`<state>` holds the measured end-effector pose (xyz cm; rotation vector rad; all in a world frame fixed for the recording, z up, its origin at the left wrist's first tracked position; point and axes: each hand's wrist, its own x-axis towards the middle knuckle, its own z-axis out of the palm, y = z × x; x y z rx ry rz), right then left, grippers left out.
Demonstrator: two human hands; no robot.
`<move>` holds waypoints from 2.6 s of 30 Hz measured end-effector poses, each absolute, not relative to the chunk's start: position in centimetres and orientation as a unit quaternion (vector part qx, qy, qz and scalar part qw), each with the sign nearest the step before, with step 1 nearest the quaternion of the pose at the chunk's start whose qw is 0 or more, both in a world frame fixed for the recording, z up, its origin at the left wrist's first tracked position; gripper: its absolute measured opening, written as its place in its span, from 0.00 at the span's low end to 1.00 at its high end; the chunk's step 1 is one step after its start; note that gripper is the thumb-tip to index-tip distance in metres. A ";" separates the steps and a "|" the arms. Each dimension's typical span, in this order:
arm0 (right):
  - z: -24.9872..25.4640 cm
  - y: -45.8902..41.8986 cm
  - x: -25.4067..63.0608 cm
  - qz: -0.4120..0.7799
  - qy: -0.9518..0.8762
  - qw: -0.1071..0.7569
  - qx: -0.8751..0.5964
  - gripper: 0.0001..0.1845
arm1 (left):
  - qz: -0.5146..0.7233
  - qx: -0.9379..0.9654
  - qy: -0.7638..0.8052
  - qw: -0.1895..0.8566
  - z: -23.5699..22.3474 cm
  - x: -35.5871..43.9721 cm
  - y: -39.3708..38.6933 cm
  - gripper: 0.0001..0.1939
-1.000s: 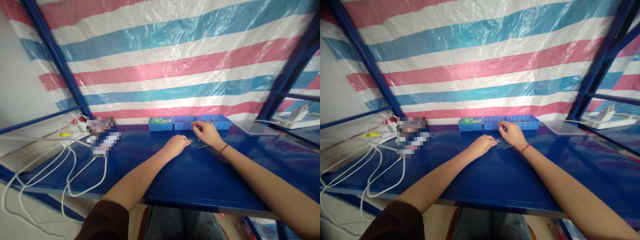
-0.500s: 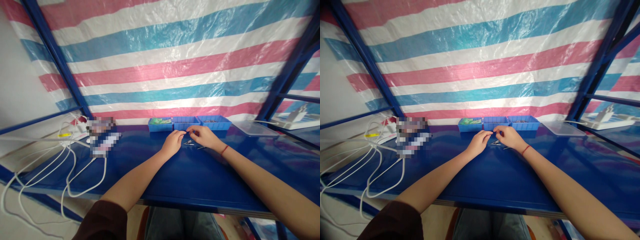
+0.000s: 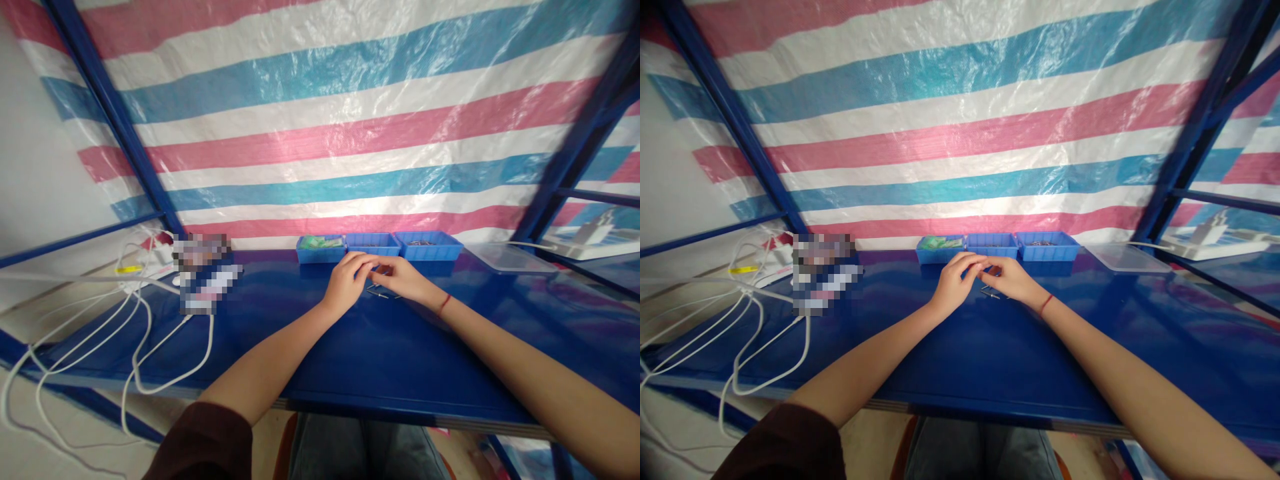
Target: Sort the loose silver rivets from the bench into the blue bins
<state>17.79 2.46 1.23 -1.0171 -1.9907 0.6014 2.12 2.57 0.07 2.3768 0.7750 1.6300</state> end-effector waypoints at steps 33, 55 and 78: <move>2.9 1.5 17.3 0.285 -0.712 0.505 -0.397 0.18 | 0.475 0.758 0.311 0.322 -1.1 2.4 3.5 0.08; 2.9 1.7 17.8 0.246 -0.768 0.467 -0.363 0.16 | 0.485 0.734 0.352 0.320 -1.1 2.2 3.7 0.11; 0.7 7.3 27.2 0.012 -0.539 0.462 -0.705 0.20 | 0.253 0.877 0.375 0.164 -1.2 1.9 2.8 0.16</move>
